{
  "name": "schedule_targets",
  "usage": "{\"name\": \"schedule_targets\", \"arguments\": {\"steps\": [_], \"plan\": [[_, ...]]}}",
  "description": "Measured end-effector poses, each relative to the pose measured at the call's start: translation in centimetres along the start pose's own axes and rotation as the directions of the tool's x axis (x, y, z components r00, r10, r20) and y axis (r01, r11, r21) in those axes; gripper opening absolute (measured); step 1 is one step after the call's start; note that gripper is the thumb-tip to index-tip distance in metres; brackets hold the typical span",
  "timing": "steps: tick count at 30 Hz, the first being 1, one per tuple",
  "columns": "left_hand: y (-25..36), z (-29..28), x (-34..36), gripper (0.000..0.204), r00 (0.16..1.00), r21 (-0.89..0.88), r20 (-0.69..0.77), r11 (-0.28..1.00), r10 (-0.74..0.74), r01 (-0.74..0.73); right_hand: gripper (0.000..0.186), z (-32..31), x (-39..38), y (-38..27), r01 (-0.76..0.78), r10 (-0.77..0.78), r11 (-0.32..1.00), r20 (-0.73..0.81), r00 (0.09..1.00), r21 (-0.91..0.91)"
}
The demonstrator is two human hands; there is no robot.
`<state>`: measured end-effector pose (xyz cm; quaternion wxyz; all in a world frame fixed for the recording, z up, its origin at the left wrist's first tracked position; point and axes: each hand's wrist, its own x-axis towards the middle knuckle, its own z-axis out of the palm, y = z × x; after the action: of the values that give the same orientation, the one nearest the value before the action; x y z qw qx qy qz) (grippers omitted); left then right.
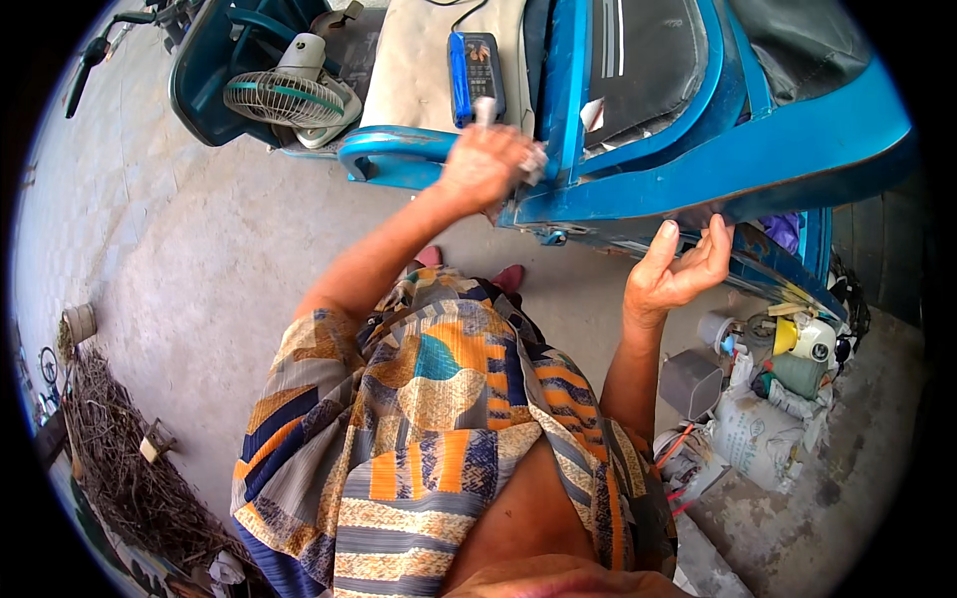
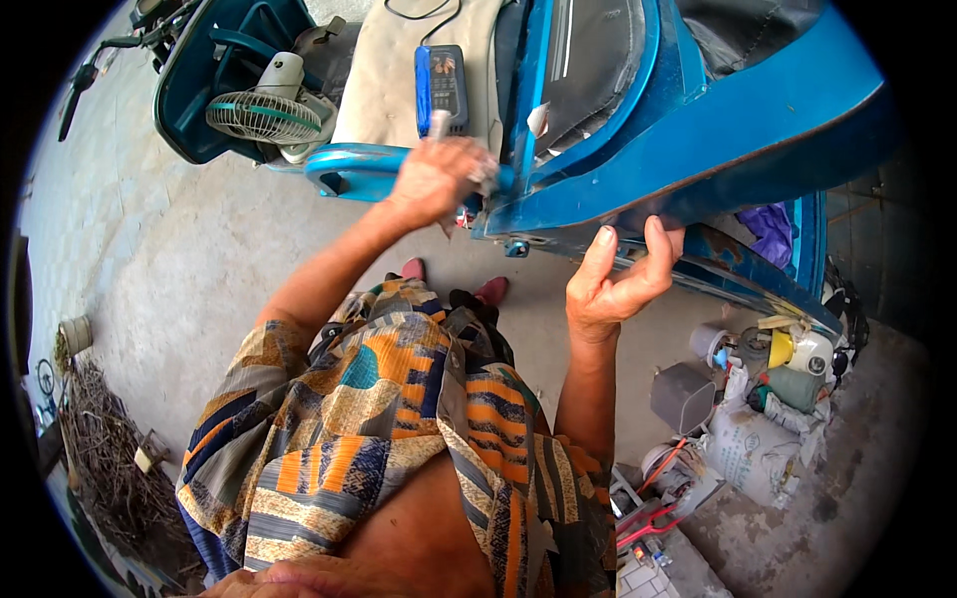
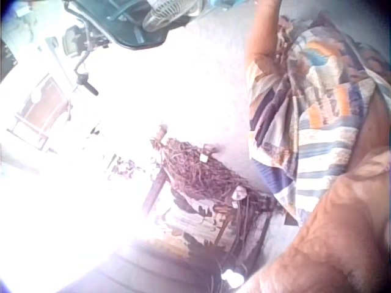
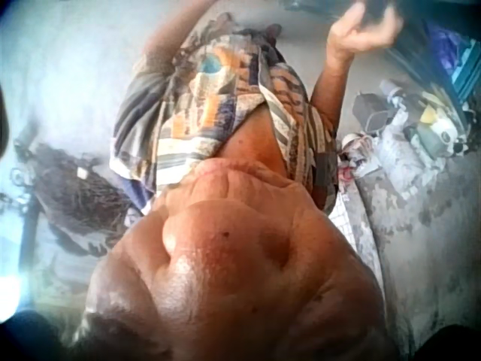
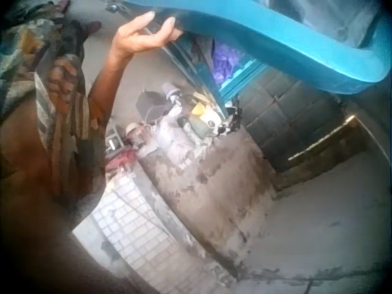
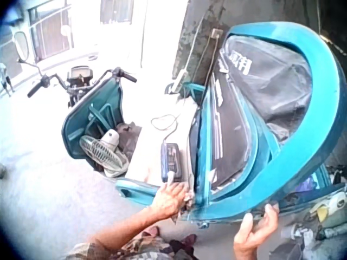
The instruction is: The person wipes the blue metal panels of a tricycle with a cloth. They then move to a table and clean a red metal frame and a black metal part with the cloth.
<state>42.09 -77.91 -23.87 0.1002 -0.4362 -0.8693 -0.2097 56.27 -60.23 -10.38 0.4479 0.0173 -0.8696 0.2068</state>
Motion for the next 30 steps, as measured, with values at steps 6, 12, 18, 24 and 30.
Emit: {"name": "schedule_targets", "arguments": {"steps": [6, 12, 18, 24, 30], "plan": [[-7.9, -4.9, -5.7, 0.019, 0.880, -0.453, -0.253, 0.853, -0.403, 0.260, 0.050, 0.1, -0.5, 0.6, -0.025, 0.025, 0.999, -0.010, 1.000, 0.030], [-15.3, 0.0, -10.9, 0.038, 0.180, -0.811, 0.416, -0.274, -0.891, 0.517, 0.051, 0.7, -1.0, 2.0, -0.026, 0.026, 1.000, -0.050, 0.998, 0.011], [-17.2, 8.3, -15.9, 0.041, 0.084, -0.829, 0.484, -0.426, -0.871, 0.362, 0.058, 1.6, -2.1, 4.2, 0.016, -0.016, 1.000, -0.030, 0.999, -0.015], [-15.4, 9.6, -16.0, 0.033, -0.030, -0.889, 0.429, -0.428, -0.903, 0.165, 0.059, 1.6, -2.6, 5.1, 0.035, -0.035, 0.999, -0.002, 0.999, 0.005], [-7.7, 2.4, -9.0, 0.029, 0.273, -0.902, -0.122, 0.221, -0.954, 0.370, 0.058, 0.9, -4.4, 6.6, -0.070, 0.070, 0.998, -0.044, 0.997, 0.003]]}}
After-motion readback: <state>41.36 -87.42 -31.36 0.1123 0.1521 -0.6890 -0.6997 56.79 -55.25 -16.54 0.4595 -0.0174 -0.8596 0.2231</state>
